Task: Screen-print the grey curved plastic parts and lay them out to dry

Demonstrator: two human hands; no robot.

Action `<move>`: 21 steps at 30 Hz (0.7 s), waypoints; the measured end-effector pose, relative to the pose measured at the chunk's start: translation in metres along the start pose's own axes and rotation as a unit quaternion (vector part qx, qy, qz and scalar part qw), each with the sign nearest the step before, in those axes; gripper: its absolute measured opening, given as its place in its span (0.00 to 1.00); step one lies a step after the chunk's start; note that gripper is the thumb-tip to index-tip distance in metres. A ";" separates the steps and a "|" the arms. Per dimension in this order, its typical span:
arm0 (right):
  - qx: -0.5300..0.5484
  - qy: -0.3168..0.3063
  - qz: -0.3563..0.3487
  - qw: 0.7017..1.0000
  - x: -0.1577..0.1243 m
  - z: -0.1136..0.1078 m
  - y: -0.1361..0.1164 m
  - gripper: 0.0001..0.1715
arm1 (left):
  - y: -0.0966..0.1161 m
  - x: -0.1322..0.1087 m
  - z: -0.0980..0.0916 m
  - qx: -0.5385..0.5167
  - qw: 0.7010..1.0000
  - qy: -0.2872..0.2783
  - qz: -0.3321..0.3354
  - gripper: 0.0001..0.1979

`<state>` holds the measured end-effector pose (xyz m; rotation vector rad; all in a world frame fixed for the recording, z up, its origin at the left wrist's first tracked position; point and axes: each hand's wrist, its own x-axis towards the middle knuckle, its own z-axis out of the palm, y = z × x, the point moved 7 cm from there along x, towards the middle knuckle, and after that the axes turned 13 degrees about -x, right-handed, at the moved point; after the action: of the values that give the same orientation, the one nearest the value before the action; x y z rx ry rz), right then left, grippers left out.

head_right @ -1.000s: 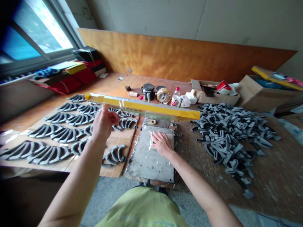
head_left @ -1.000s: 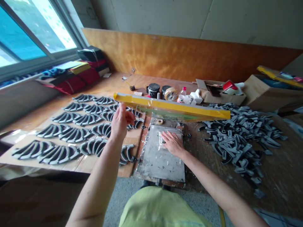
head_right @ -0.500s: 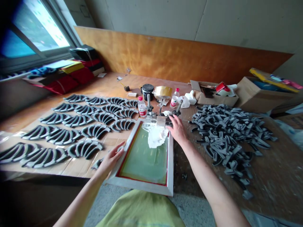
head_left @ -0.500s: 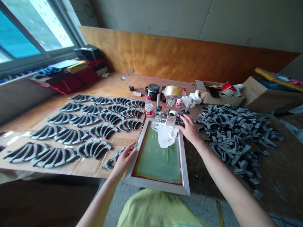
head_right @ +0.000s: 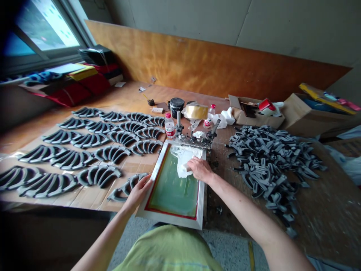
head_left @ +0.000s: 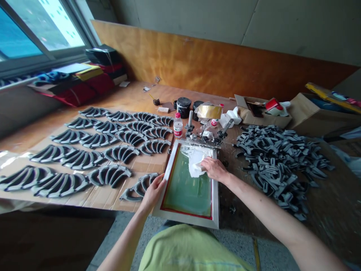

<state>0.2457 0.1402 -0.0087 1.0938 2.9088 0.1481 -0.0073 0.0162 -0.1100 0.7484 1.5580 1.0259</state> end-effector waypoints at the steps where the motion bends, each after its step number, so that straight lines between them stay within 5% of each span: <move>1: 0.004 -0.002 -0.019 1.000 -0.007 -0.003 -0.003 0.15 | 0.001 -0.001 0.000 -0.002 1.000 0.002 0.001 0.36; 5: 0.031 -0.020 -0.056 0.998 -0.013 -0.015 0.004 0.16 | 0.010 -0.006 0.002 -0.018 1.000 0.013 0.011 0.34; 9: 0.054 0.032 0.018 0.998 0.002 -0.016 0.012 0.14 | 0.015 -0.009 0.003 -0.032 0.999 0.021 0.013 0.33; 16: 0.026 0.066 -0.024 0.997 -0.026 0.001 -0.021 0.14 | 0.014 -0.006 0.003 -0.030 0.999 0.001 0.014 0.32; 19: 0.063 0.081 0.018 0.995 -0.016 -0.012 0.002 0.14 | 0.018 -0.008 0.001 -0.027 1.000 0.006 0.013 0.32; 21: 0.082 0.088 0.077 0.990 0.005 -0.020 0.025 0.22 | 0.024 -0.011 0.000 -0.021 1.000 0.000 0.010 0.33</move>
<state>0.2571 0.1608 0.0137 1.3986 3.0340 0.0066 -0.0059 0.0173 -0.0840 0.7362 1.5272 1.0701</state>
